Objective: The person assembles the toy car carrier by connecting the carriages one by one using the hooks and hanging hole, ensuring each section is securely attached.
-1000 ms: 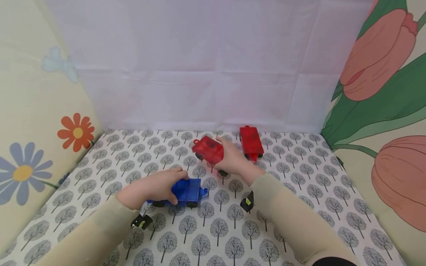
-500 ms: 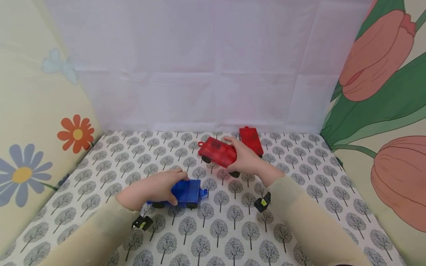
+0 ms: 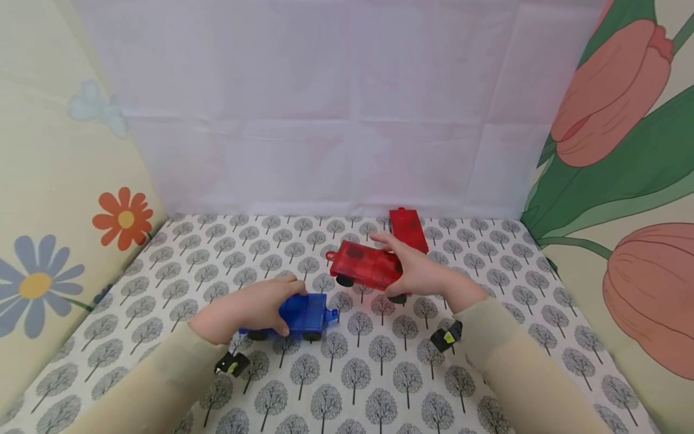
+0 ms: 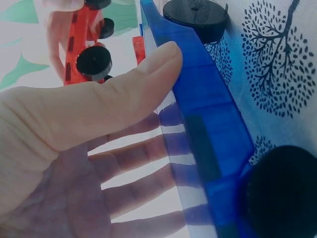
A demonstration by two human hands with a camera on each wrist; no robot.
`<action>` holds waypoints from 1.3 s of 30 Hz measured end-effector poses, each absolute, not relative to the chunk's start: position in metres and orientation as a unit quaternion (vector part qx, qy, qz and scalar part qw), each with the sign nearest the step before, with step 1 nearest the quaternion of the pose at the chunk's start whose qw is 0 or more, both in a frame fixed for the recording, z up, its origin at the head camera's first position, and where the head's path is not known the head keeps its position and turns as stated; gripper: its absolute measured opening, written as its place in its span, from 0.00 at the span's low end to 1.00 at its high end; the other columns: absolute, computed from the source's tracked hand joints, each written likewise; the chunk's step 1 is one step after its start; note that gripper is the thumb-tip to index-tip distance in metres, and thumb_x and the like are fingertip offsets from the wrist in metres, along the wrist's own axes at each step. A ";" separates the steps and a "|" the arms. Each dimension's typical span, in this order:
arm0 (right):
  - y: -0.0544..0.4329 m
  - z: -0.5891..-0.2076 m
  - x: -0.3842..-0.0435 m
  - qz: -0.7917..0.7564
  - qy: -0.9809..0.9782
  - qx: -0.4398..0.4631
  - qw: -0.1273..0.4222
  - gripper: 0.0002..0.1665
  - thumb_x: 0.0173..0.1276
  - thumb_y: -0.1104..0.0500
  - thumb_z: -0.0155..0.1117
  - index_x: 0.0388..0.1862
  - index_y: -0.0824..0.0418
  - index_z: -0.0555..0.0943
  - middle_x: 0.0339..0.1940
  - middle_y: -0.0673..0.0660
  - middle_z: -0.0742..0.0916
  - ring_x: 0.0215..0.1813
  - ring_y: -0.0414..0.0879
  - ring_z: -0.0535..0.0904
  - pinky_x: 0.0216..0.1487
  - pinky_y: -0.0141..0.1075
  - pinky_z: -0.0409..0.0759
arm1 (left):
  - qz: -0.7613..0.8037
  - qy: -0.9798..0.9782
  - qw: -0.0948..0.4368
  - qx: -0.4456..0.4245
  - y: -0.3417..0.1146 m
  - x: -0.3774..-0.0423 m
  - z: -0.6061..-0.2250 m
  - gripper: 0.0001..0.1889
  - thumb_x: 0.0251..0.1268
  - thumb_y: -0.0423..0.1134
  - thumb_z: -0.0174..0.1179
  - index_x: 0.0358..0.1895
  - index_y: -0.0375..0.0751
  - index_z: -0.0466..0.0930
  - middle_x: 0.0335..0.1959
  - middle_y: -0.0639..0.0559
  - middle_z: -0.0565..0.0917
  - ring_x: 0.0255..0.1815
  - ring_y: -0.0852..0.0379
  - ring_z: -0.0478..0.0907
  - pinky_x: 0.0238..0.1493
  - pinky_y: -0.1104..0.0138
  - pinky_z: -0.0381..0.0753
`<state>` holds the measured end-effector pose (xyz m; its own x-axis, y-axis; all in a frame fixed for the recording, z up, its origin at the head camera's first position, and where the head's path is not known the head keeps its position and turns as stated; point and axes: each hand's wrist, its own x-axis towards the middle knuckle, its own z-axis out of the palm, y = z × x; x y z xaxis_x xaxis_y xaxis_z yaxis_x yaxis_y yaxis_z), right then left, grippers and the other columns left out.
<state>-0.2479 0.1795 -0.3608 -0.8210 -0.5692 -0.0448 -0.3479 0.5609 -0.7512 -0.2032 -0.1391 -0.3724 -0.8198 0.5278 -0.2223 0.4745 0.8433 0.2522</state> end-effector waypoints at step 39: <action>0.195 -0.378 -0.231 -0.350 0.853 -0.316 0.225 0.63 0.47 0.67 0.80 0.77 0.37 0.58 0.71 0.54 0.70 0.66 0.55 0.65 0.64 0.57 0.66 | 0.104 0.950 0.144 0.258 -0.138 -0.202 -0.371 0.34 0.41 0.39 0.81 0.56 0.45 0.76 0.53 0.51 0.78 0.56 0.49 0.76 0.60 0.52 0.73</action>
